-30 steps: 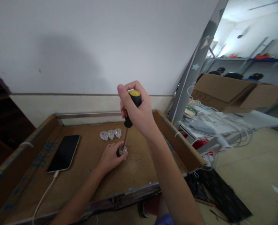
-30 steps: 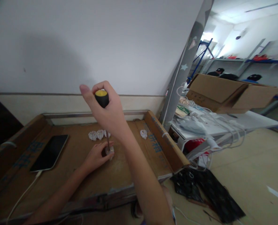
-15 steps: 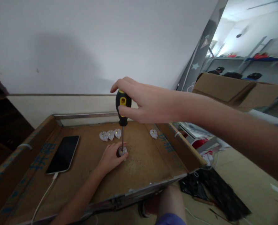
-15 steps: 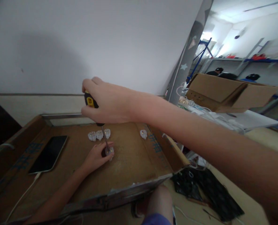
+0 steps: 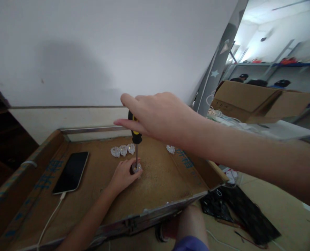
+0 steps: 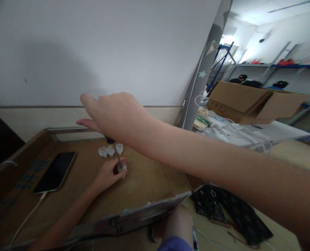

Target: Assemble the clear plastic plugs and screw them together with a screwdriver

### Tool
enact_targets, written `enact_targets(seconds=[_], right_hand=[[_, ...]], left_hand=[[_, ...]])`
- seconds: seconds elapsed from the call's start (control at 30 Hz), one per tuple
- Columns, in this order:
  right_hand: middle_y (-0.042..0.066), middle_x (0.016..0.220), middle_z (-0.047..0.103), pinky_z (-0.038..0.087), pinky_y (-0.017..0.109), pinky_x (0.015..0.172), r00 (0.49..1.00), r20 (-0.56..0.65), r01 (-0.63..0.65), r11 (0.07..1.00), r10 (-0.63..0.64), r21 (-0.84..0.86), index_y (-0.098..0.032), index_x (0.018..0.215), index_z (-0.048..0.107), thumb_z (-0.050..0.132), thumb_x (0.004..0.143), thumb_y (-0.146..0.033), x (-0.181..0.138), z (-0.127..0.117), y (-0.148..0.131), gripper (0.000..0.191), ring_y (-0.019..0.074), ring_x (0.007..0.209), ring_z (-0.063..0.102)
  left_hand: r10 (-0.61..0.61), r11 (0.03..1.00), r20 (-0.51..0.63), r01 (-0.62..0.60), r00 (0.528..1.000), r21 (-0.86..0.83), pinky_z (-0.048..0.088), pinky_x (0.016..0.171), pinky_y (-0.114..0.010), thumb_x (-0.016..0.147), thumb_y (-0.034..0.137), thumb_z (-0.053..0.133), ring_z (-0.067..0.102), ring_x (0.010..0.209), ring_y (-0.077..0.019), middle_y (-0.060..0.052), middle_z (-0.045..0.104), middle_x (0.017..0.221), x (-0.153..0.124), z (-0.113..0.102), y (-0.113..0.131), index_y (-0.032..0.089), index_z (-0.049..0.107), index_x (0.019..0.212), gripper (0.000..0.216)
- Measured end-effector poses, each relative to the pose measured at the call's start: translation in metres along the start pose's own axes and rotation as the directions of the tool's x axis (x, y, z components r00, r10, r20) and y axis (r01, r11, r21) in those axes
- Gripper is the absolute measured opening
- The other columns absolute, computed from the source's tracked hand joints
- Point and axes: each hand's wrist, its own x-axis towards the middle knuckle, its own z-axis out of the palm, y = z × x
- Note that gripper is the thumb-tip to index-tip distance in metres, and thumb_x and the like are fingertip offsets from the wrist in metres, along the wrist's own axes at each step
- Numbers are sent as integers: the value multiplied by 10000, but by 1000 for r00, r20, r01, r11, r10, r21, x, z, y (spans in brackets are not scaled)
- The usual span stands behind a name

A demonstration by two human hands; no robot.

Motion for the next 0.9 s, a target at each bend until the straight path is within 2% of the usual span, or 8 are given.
enact_targets(seconds=[0.17, 0.27, 0.37, 0.53, 0.63, 0.73, 0.83, 0.9], right_hand=[[8, 823, 630, 430, 251, 643, 985, 164, 41, 999, -46, 31, -213, 923, 553, 687, 706, -206, 0, -4, 7, 254, 147, 747, 580], [5, 677, 591, 432, 287, 692, 999, 47, -22, 999, 23, -25, -187, 857, 556, 647, 768, -292, -1, -1, 9, 165, 178, 756, 586], [3, 671, 581, 423, 317, 754, 997, -72, -13, 1000, 13, -4, -176, 828, 560, 697, 713, -290, 1, 2, 17, 212, 196, 798, 578], [-5, 756, 609, 429, 279, 651, 983, 184, -14, 995, -5, 101, -177, 1113, 520, 620, 754, -207, 8, -1, 34, 374, 134, 657, 546], [37, 749, 615, 425, 318, 706, 989, 125, -58, 986, 79, -159, -132, 1094, 536, 561, 833, -346, 7, -3, 29, 338, 185, 739, 580], [117, 926, 633, 407, 359, 806, 991, 90, -69, 941, 104, -331, -89, 1093, 533, 518, 861, -379, 2, -5, 14, 371, 238, 919, 575], [121, 1148, 579, 408, 297, 819, 969, 248, 41, 976, 14, -215, -112, 1227, 445, 522, 853, -251, -1, -7, -1, 406, 184, 979, 553], [102, 1146, 584, 414, 280, 793, 957, 288, 77, 982, -25, -171, -135, 1233, 442, 516, 859, -246, -1, -5, -6, 397, 168, 953, 560]], left_hand=[[-8, 1000, 9, 8, 1000, 1, 425, 873, -392, 792, 361, 570, 605, 941, -242, -44, 670, 1054, 0, 0, 0, 238, 567, 1155, 383], [3, 1000, 0, -3, 1000, 0, 430, 863, -382, 790, 359, 576, 607, 930, -235, -43, 669, 1056, 0, 0, 0, 233, 567, 1155, 386], [14, 1000, -8, -14, 1000, 0, 434, 866, -379, 789, 362, 584, 610, 936, -236, -40, 674, 1032, 0, 0, 0, 227, 571, 1146, 382], [-1, 1000, -4, 1, 1000, 13, 430, 864, -380, 792, 359, 587, 606, 931, -240, -48, 668, 1045, -1, 0, -1, 219, 570, 1150, 384], [-2, 1000, 14, 2, 1000, 20, 429, 861, -378, 794, 364, 583, 602, 939, -242, -50, 668, 1049, -1, -1, 0, 219, 569, 1148, 383], [-1, 1000, 21, 1, 1000, 16, 428, 871, -378, 794, 365, 578, 604, 940, -240, -47, 670, 1060, -1, -2, 2, 224, 569, 1148, 381], [-6, 1000, 16, 6, 1000, 6, 425, 882, -385, 793, 358, 576, 600, 952, -241, -50, 665, 1084, 0, -2, 2, 221, 568, 1150, 382], [-6, 1000, 11, 6, 1000, -1, 422, 889, -390, 794, 358, 574, 600, 955, -241, -52, 663, 1087, 0, -2, 2, 218, 571, 1148, 381]])
